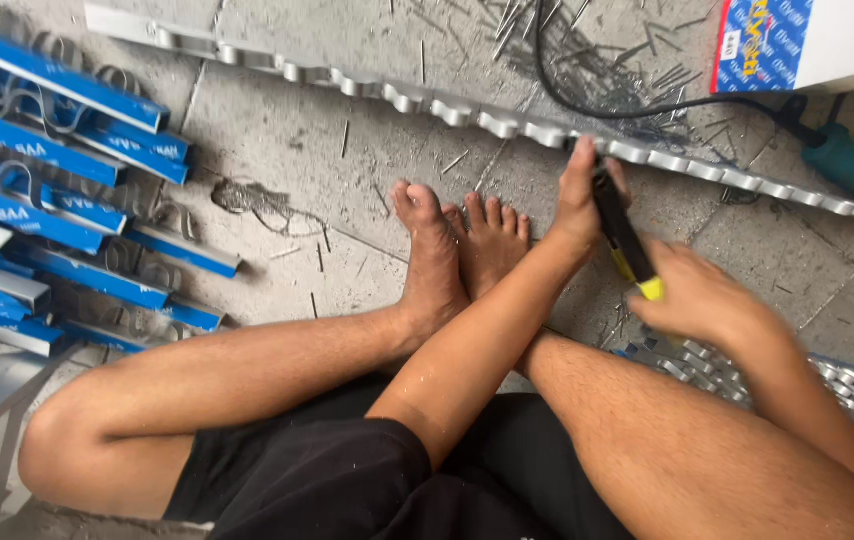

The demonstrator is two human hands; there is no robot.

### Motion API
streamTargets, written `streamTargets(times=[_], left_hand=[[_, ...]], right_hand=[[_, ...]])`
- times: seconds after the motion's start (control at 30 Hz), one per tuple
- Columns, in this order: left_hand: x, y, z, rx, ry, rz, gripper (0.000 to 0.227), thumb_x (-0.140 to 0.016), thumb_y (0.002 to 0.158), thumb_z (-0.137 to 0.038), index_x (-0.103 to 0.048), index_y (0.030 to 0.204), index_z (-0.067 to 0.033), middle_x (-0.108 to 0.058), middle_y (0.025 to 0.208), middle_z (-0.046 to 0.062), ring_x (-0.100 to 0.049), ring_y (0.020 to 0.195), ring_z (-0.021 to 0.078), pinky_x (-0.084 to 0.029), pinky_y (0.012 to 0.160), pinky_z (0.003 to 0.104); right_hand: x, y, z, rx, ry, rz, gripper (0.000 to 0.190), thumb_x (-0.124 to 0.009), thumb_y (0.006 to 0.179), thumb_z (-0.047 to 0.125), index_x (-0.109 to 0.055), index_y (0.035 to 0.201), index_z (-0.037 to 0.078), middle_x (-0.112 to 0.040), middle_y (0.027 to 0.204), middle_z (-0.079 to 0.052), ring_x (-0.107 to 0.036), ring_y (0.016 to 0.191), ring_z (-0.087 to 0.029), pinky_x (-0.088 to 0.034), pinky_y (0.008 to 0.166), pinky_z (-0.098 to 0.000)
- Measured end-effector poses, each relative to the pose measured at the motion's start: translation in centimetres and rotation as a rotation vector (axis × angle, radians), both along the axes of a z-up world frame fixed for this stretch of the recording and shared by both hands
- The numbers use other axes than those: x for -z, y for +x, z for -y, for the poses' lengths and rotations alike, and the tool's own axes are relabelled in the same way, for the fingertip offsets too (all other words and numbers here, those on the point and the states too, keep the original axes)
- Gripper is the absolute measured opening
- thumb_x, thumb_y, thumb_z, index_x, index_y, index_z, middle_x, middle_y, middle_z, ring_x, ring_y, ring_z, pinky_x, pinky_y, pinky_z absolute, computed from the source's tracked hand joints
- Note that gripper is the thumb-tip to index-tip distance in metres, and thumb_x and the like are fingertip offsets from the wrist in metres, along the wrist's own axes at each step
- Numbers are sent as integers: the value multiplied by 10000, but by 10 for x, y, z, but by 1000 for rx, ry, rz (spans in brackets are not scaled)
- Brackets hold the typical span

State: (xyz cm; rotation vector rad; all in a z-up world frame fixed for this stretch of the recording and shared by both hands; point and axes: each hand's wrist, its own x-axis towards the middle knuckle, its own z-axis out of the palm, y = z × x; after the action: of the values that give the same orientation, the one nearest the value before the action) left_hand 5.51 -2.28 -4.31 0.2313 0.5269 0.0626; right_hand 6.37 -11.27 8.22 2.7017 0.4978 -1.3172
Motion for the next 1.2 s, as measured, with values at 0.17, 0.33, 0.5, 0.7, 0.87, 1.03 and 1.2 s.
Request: streamTargets(times=[0.17, 0.33, 0.5, 0.7, 0.87, 1.03, 1.2], left_hand=[[-28, 5, -16, 309, 208, -411, 691, -510, 774, -790, -619, 655, -119, -619, 624, 60, -594, 573, 213, -473, 623, 344], [-61, 19, -27, 174, 23, -448, 645, -563, 804, -759, -540, 595, -149, -511, 492, 25, -478, 410, 135, -407, 424, 289], [-88, 13, -61, 428, 182, -560, 741, -523, 638, -821, -597, 627, -84, -563, 567, 58, -507, 498, 174, -395, 504, 341], [-104, -38, -111, 675, 1038, -280, 758, -601, 672, -647, -537, 1174, -82, -609, 1152, 100, -625, 1071, 205, -495, 936, 355], [-15, 22, -143, 474, 2499, 183, 405, -771, 727, -105, -606, 1090, -176, -634, 1040, 32, -549, 1034, 316, -480, 796, 439], [24, 40, -135, 735, 2537, 398, 285, -715, 855, -175, -649, 1131, -151, -618, 1098, 90, -574, 1010, 296, -507, 819, 441], [41, 44, -129, 436, 2651, 481, 136, -622, 918, -253, -640, 1035, -185, -591, 1021, 53, -565, 889, 261, -475, 696, 397]], right_hand=[[-50, 20, 22, 69, -171, -310, 1059, -678, 779, 290, -88, 1649, 162, -382, 1568, -176, -488, 1374, -340, -411, 1087, -391], [30, -15, 29, 433, 161, -79, 187, -739, 800, 171, -568, 777, 99, -565, 663, -25, -495, 620, -140, -390, 566, -348], [73, -33, 39, 460, 322, 251, 462, -694, 824, 217, -312, 582, 126, -271, 623, 14, -298, 646, -98, -233, 507, -425], [45, -21, 25, 454, 182, 98, 368, -686, 893, 263, -593, 619, 35, -614, 584, -91, -557, 581, -151, -401, 527, -392], [13, -9, -6, 512, 204, -314, 344, -650, 938, 152, -631, 1280, 119, -774, 914, -69, -700, 845, -170, -546, 801, -339], [52, -6, -18, 812, 567, -321, 109, -623, 990, 103, -545, 976, 28, -578, 746, -133, -604, 670, -238, -543, 649, -368], [46, -17, -51, 1074, 631, -128, 403, -610, 1064, 289, -394, 767, 124, -287, 537, -18, -301, 422, -100, -301, 387, -263]])
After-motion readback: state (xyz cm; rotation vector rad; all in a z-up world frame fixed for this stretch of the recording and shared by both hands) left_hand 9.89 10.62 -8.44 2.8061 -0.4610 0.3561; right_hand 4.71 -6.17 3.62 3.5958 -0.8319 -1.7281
